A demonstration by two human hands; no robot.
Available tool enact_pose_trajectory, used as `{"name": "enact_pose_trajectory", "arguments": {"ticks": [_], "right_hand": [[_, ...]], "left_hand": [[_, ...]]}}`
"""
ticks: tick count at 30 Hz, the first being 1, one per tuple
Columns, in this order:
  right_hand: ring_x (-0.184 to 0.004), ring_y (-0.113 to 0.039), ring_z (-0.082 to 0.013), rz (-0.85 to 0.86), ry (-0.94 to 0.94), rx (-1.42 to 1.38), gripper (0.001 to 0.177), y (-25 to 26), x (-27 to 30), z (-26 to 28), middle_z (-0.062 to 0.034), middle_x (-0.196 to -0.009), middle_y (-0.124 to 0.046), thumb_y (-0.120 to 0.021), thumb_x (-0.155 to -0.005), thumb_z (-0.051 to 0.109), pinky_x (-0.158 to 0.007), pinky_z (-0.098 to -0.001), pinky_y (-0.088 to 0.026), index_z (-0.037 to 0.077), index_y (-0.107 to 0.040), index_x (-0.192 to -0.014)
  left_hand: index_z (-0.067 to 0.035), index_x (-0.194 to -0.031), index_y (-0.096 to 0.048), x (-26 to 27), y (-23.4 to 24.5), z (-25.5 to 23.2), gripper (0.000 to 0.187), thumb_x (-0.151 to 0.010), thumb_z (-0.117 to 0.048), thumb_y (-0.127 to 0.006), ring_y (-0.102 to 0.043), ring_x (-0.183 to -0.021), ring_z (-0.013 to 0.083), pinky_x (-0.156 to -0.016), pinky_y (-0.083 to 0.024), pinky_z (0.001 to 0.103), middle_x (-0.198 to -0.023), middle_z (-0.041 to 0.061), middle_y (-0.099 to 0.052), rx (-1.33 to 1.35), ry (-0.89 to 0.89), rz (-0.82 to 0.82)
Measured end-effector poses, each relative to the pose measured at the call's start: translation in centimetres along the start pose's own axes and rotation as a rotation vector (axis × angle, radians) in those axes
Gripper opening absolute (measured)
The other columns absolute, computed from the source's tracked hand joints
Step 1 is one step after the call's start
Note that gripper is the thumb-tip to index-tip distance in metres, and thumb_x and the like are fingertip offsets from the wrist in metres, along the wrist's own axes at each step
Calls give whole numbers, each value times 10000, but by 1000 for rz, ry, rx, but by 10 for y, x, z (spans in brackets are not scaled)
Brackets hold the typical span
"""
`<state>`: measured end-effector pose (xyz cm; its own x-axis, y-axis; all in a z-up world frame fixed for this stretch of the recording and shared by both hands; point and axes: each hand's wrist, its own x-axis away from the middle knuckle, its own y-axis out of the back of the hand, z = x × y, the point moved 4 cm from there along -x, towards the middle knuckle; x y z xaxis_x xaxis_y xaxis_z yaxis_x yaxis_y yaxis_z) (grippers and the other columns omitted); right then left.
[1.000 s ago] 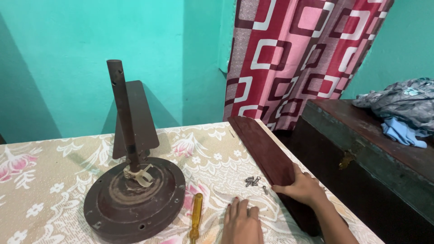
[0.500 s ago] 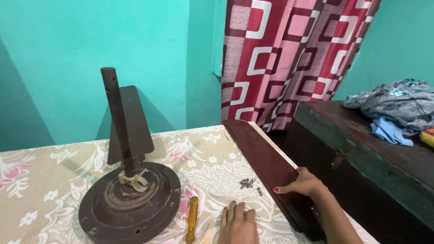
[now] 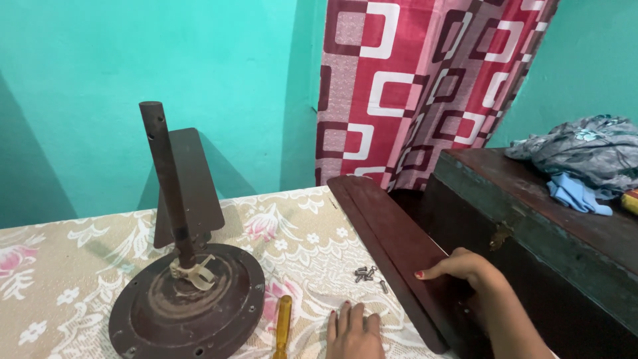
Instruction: The person attaches a fan blade to the fan motor housing using a screwdriver and screws. They position the blade, insert screws, and tighten them to secure the blade to the motor.
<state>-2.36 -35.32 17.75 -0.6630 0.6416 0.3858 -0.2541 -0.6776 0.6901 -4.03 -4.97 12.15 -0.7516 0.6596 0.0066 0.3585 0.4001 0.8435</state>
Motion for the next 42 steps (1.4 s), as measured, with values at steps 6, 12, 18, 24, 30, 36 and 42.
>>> {"name": "enact_pose_trajectory", "arguments": {"ticks": [6,12,18,24,30,36,42], "right_hand": [[-1177,-688,-364,138,0,-193,653,19,12,3,-243,-1237,-777,-941,-582,154,-1007,-446,-524,-71,-797,-1179],[-1203,-648,-368,132,-10,-191,646,18,14,10,-211,-1261,-730,-935,-602,136,-1001,-498,-526,-24,-769,-1206],[-1082,-739,-424,7,-35,-335,634,33,17,22,-309,-1215,-725,-943,-689,157,-865,-550,-617,-92,-663,-1200],[-897,-765,-404,-113,107,-415,554,65,56,37,-309,-1092,-759,-907,-728,109,-744,-504,-627,-180,-702,-1153],[-864,-757,-356,-237,250,-641,630,105,140,71,-289,-1083,-741,-888,-732,60,-722,-489,-626,-122,-569,-1244],[-779,-739,-282,-15,409,-815,379,97,236,120,-199,-964,-779,-803,-787,83,-659,-422,-612,-66,-718,-1124],[-716,-703,-206,209,561,-938,268,51,321,182,-118,-904,-762,-772,-822,107,-661,-370,-580,21,-743,-1074]], "left_hand": [[-57,-1356,-561,-6,-12,7,407,-982,-220,-557,-172,-1538,403,-1235,-23,640,-1559,217,-333,-1,3,-47],[-95,-1301,-611,-14,-22,15,335,-1011,-226,-507,-232,-1516,375,-1237,-60,632,-1517,193,-400,11,6,-134],[-104,-1278,-633,-28,-34,29,337,-955,-192,-597,-345,-1461,399,-1187,-138,649,-1442,213,-482,9,-70,-226],[-92,-1209,-636,-41,-40,66,452,-775,-173,-728,-596,-1147,391,-1058,-392,579,-1164,187,-623,169,-256,-428],[-82,-1069,-721,-32,-6,50,276,-815,-192,-722,-677,-985,426,-902,-527,498,-1023,207,-701,325,-365,-612],[-60,-1066,-730,8,140,-12,416,-963,-440,-596,-776,-950,275,-831,-573,390,-956,113,-781,791,-100,-662],[-85,-1432,-449,76,284,-63,602,-969,-375,-703,-663,-1007,148,-788,-546,351,-1127,26,-669,1145,-67,-383]]}}
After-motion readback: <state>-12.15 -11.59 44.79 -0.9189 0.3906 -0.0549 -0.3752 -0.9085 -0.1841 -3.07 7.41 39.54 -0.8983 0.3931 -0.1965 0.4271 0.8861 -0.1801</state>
